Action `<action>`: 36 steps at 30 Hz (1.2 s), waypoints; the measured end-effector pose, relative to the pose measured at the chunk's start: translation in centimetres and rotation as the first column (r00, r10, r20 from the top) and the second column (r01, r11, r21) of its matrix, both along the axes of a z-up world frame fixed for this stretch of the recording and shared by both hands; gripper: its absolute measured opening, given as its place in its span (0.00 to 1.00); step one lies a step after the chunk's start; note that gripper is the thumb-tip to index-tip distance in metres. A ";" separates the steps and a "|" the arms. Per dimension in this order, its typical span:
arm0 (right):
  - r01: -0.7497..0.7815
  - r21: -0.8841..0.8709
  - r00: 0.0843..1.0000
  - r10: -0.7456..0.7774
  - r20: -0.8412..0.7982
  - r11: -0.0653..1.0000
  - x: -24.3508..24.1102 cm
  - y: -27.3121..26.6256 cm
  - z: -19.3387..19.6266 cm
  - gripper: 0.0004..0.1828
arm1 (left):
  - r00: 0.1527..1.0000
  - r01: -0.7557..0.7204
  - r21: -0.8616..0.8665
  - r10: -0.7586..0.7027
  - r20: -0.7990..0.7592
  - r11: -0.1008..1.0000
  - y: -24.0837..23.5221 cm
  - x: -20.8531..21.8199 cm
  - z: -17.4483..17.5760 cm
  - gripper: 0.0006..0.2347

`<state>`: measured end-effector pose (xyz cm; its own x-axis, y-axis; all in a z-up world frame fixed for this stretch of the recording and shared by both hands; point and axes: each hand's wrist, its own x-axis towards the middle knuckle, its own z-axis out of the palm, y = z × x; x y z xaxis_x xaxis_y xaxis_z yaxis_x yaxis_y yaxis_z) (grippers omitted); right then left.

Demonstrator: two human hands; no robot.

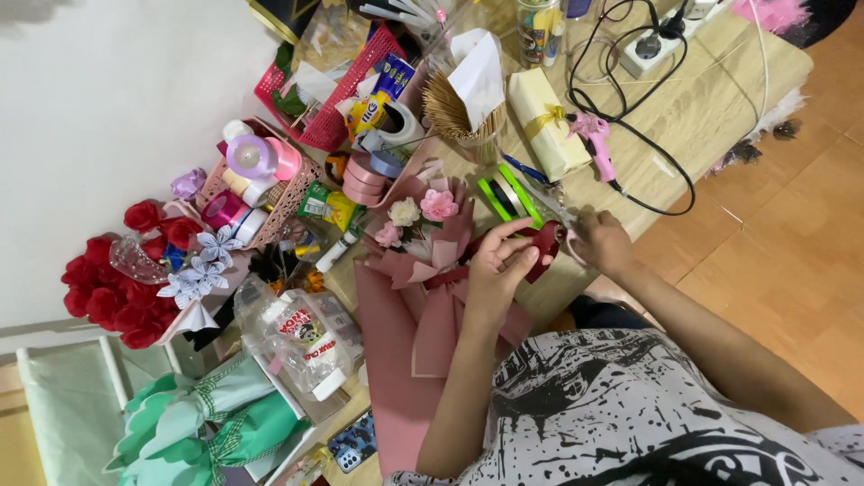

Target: The person wraps a red ribbon around a bouquet of artificial flowers wrapped in pink paper. They use scissors to cut the ribbon and then tie it into a decorative bow, adjusting the loops and tails to finish the presentation.

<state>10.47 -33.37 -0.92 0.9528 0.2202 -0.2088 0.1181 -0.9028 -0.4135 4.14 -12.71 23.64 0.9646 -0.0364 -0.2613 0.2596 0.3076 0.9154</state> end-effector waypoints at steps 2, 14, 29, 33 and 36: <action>0.082 0.063 0.995 -0.078 -0.059 0.995 -0.9 -2.9 -1.6 0.35 | 1.000 0.003 -0.006 -0.003 0.028 1.000 0.1 0.0 -0.3 0.18; 0.368 0.901 0.810 0.396 -0.432 0.230 -13.0 -16.2 14.5 0.36 | 0.986 0.098 0.282 -0.132 0.105 0.954 -0.1 0.1 3.3 0.16; 0.156 0.978 0.851 0.484 -0.204 0.139 -13.3 -10.1 14.6 0.45 | 0.931 0.163 0.404 -0.277 0.240 0.900 -0.8 -0.6 3.0 0.25; 0.392 0.888 0.805 0.377 -0.458 0.242 -13.5 -9.9 16.7 0.28 | 0.965 0.161 0.323 -0.217 0.144 0.932 -0.9 -0.7 2.5 0.35; 0.269 0.922 0.851 0.380 -0.362 0.278 -13.2 -9.2 16.6 0.28 | 0.968 0.186 0.238 -0.220 0.124 0.953 -0.7 -0.6 2.5 0.37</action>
<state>-2.77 -42.61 15.73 0.7759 0.6074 -0.1703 -0.3286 0.1588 -0.9310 3.57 -13.41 26.17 0.9711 -0.1928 -0.1410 0.1525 0.0460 0.9872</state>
